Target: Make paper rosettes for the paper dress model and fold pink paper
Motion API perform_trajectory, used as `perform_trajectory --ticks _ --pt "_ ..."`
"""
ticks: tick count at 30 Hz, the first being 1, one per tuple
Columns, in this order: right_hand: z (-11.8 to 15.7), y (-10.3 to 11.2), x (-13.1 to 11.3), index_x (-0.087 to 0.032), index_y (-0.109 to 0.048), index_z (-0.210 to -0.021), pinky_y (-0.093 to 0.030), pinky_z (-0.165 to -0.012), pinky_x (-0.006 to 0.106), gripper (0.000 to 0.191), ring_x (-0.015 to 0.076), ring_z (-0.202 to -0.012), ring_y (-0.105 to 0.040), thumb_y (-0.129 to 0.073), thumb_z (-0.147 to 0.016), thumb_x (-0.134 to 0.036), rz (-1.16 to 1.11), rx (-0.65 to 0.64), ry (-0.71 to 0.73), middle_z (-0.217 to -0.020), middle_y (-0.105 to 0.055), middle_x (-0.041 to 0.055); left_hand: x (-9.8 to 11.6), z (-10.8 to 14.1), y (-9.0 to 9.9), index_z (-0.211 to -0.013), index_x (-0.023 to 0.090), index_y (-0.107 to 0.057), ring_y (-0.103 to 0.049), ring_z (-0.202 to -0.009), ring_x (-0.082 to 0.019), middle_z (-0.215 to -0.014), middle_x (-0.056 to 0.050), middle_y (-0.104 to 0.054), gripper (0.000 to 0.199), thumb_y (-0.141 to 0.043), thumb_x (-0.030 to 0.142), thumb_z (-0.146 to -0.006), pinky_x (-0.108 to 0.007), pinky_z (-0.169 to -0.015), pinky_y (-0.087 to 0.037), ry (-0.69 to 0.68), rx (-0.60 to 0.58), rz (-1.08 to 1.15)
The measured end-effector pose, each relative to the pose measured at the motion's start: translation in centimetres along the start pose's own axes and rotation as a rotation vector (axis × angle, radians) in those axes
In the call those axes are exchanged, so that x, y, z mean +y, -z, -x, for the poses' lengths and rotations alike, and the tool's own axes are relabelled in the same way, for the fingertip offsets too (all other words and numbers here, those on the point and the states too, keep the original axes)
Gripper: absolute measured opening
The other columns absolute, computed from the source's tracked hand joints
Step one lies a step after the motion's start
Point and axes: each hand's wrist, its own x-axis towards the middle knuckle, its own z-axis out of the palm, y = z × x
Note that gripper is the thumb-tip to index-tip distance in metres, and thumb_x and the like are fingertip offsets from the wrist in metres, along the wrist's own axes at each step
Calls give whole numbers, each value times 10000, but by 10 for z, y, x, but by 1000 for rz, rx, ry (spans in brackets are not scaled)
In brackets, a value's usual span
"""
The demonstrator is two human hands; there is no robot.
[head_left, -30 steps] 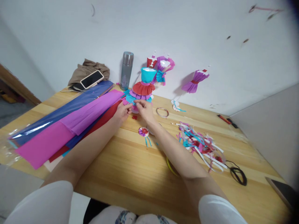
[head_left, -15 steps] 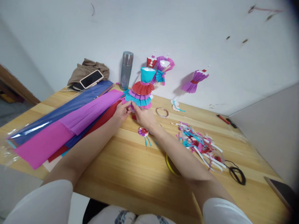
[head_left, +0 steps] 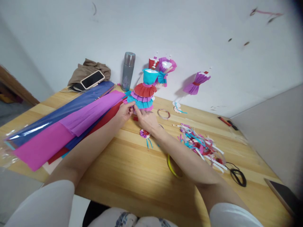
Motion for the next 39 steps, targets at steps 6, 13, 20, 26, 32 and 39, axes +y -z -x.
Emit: perform_trajectory --ticks 6,13,20,26,32,39 --pt "3 -6 8 -107 -330 -1573 -461 -727 355 597 263 -884 -649 -329 -977 -138 -15 83 54 -1002 -706 183 -2 -2 -1 -580 153 -481 -381 -382 -18 -451 66 -471 312 -722 60 -754 -163 -373 -201 -3 10 12" --pt "11 -1 19 -113 -711 -1175 -429 -728 306 355 214 -829 -637 -463 -929 -174 -428 174 -37 -981 -733 144 1 1 1 -623 162 -477 -393 -385 -20 -483 77 -481 315 -751 52 -732 -158 -368 -201 0 -9 48" --pt "16 2 38 -122 -739 -842 -398 -691 243 203 129 -696 -588 -537 -832 -108 -810 -147 65 -813 -726 45 2 6 3 -661 168 -465 -403 -400 -12 -528 88 -469 330 -771 95 -760 -145 -370 -212 5 -30 83" --pt "20 10 39 -128 -766 -811 -380 -680 246 255 137 -708 -595 -521 -805 -56 -669 -271 93 -842 -744 63 0 5 7 -683 162 -492 -408 -412 -9 -565 76 -507 314 -790 137 -780 -152 -371 -213 -2 -27 94" --pt "22 14 43 -141 -789 -882 -407 -702 250 290 147 -729 -614 -523 -794 -66 -649 -308 103 -861 -760 58 -2 6 7 -654 169 -476 -427 -406 -21 -530 81 -482 371 -832 183 -755 -160 -361 -230 10 -32 103" --pt "20 13 41 -151 -773 -818 -410 -699 252 272 144 -714 -609 -522 -784 -51 -640 -299 110 -831 -749 48 -5 11 5 -693 176 -506 -447 -403 -24 -540 82 -523 360 -850 268 -753 -154 -357 -254 1 -34 111"
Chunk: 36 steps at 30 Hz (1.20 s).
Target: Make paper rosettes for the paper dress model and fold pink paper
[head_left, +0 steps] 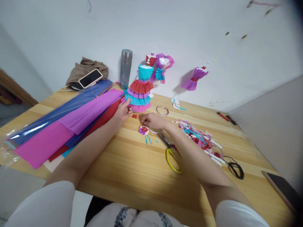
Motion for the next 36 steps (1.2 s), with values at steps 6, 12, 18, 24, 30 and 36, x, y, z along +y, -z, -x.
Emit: perform_trajectory --ticks 6,12,18,24,30,36 --pt "2 -1 3 -170 -754 -747 -409 -681 237 251 130 -683 -599 -542 -762 -37 -29 -19 19 -773 -734 21 -3 0 1 -718 175 -531 -433 -417 -27 -553 75 -526 364 -855 337 -747 -160 -367 -258 -12 -3 -7" --pt "-4 3 -3 -133 -744 -953 -417 -704 244 278 140 -755 -603 -498 -836 -79 -121 214 29 -892 -735 57 -3 -1 3 -709 172 -538 -446 -404 -29 -537 77 -534 329 -841 291 -760 -165 -373 -265 -7 11 -17" --pt "-32 6 -16 -137 -636 -1242 -439 -658 240 436 120 -677 -543 -518 -823 -108 -471 455 152 -783 -640 6 -1 0 3 -692 165 -554 -451 -398 -33 -487 71 -513 275 -801 225 -798 -161 -382 -268 -21 21 -41" --pt "-47 2 -15 -139 -550 -1319 -378 -493 216 532 79 -463 -427 -542 -789 -93 -869 335 58 -621 -526 -80 -1 0 2 -682 162 -565 -456 -416 -30 -489 57 -523 275 -791 249 -812 -154 -402 -286 -21 5 -65" --pt "-44 0 -14 -136 -531 -1349 -395 -495 215 567 76 -473 -452 -546 -784 -83 -834 355 42 -642 -529 -77 -1 1 2 -700 170 -545 -458 -422 -30 -510 66 -534 307 -825 273 -773 -158 -406 -287 -21 -21 -72" --pt "-44 -4 -14 -123 -499 -1374 -469 -566 232 584 100 -569 -513 -529 -793 -68 -691 403 52 -734 -592 -22 1 4 1 -725 151 -573 -480 -446 -39 -524 51 -557 205 -770 138 -782 -163 -417 -302 -22 -48 -87"
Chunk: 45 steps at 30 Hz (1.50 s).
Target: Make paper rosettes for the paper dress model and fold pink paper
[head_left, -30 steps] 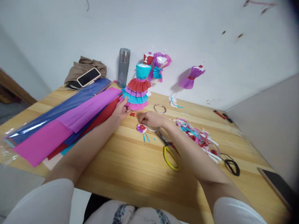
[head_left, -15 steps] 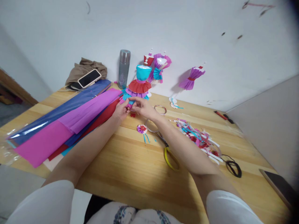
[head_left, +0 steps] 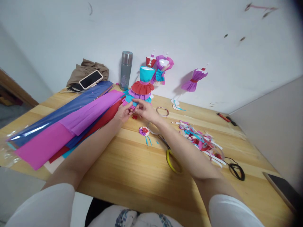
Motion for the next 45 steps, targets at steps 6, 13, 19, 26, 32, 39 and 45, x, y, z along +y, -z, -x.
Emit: perform_trajectory --ticks 6,13,19,26,32,39,45 --pt "2 0 0 -106 -478 -1403 -483 -573 240 598 101 -565 -524 -502 -806 -69 22 -31 -14 -774 -612 -6 -3 -2 1 -688 145 -573 -479 -435 -37 -513 55 -555 205 -764 75 -717 -164 -417 -299 -14 12 -35" --pt "2 2 -1 -126 -495 -1386 -440 -521 251 589 96 -494 -472 -522 -798 -100 -80 -31 -35 -766 -603 -13 -3 -4 3 -679 154 -564 -492 -447 -43 -521 58 -545 212 -757 68 -693 -166 -425 -307 -21 12 -51" --pt "3 2 -4 -139 -515 -1355 -410 -506 235 581 74 -474 -446 -522 -778 -64 -117 -42 -45 -721 -568 -45 -5 -5 4 -661 157 -562 -487 -443 -50 -503 56 -533 195 -736 80 -708 -170 -422 -300 -19 14 -56" --pt "5 5 -5 -136 -562 -1288 -407 -516 234 522 77 -476 -449 -535 -768 -103 -165 -21 -28 -654 -526 -70 -3 -4 5 -681 145 -589 -475 -460 -45 -527 43 -548 172 -712 35 -731 -173 -425 -288 -14 13 -37" --pt "14 12 -2 -163 -633 -1155 -403 -542 234 393 85 -509 -459 -545 -773 -134 -113 -15 -31 -676 -568 -47 -5 -6 6 -660 147 -569 -480 -455 -40 -530 59 -543 217 -746 38 -722 -170 -420 -293 -6 11 -20" --pt "33 23 7 -149 -694 -793 -384 -649 253 150 131 -664 -555 -548 -794 -113 350 -80 -23 -752 -682 20 -4 -5 9 -704 156 -567 -509 -464 -37 -559 67 -558 288 -843 88 -658 -153 -408 -307 10 -19 -14" --pt "47 26 4 -166 -723 -814 -367 -674 254 188 132 -670 -554 -557 -819 -79 592 -237 -17 -770 -707 26 -5 -2 9 -669 163 -523 -494 -426 -31 -530 80 -528 342 -862 119 -659 -143 -373 -275 43 -33 -11"
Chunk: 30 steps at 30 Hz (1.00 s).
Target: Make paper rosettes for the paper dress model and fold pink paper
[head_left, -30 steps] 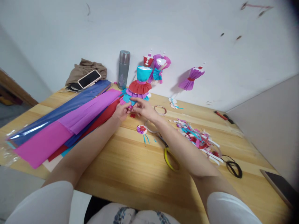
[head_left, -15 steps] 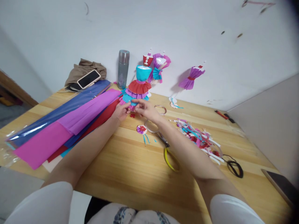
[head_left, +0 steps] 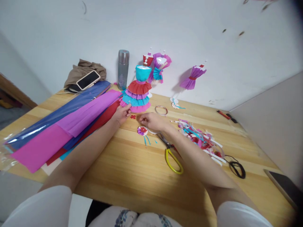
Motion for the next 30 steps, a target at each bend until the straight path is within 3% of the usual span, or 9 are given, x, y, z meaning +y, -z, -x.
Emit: perform_trajectory --ticks 6,11,15,19,30 --pt "-1 0 1 -164 -721 -796 -369 -678 246 179 124 -675 -557 -572 -808 -65 -8 -33 34 -787 -709 20 1 2 1 -681 173 -496 -493 -416 -37 -517 85 -496 338 -822 203 -762 -148 -361 -279 10 9 34" --pt "-2 -3 4 -148 -728 -856 -376 -677 253 194 133 -681 -568 -550 -822 -76 -33 60 -43 -802 -719 35 3 1 2 -706 184 -513 -505 -411 -69 -524 55 -526 329 -729 370 -870 -173 -351 -294 33 13 64" --pt "-2 -4 3 -155 -722 -804 -383 -682 251 188 139 -708 -579 -560 -787 -63 4 -44 37 -823 -718 38 5 1 2 -728 193 -536 -517 -403 -104 -524 31 -540 394 -534 505 -968 -201 -346 -301 36 29 136" --pt "-2 -5 2 -154 -699 -766 -377 -666 249 191 141 -708 -570 -544 -769 -42 40 -129 81 -807 -700 39 6 2 -1 -735 187 -548 -524 -404 -117 -519 7 -542 480 -319 478 -1041 -209 -350 -302 61 55 159" --pt "-2 -6 1 -156 -631 -735 -348 -645 235 166 120 -667 -509 -557 -728 -7 -2 -221 106 -731 -620 2 8 4 -5 -731 187 -554 -515 -404 -121 -525 4 -553 442 -349 423 -1043 -210 -360 -306 90 83 170"
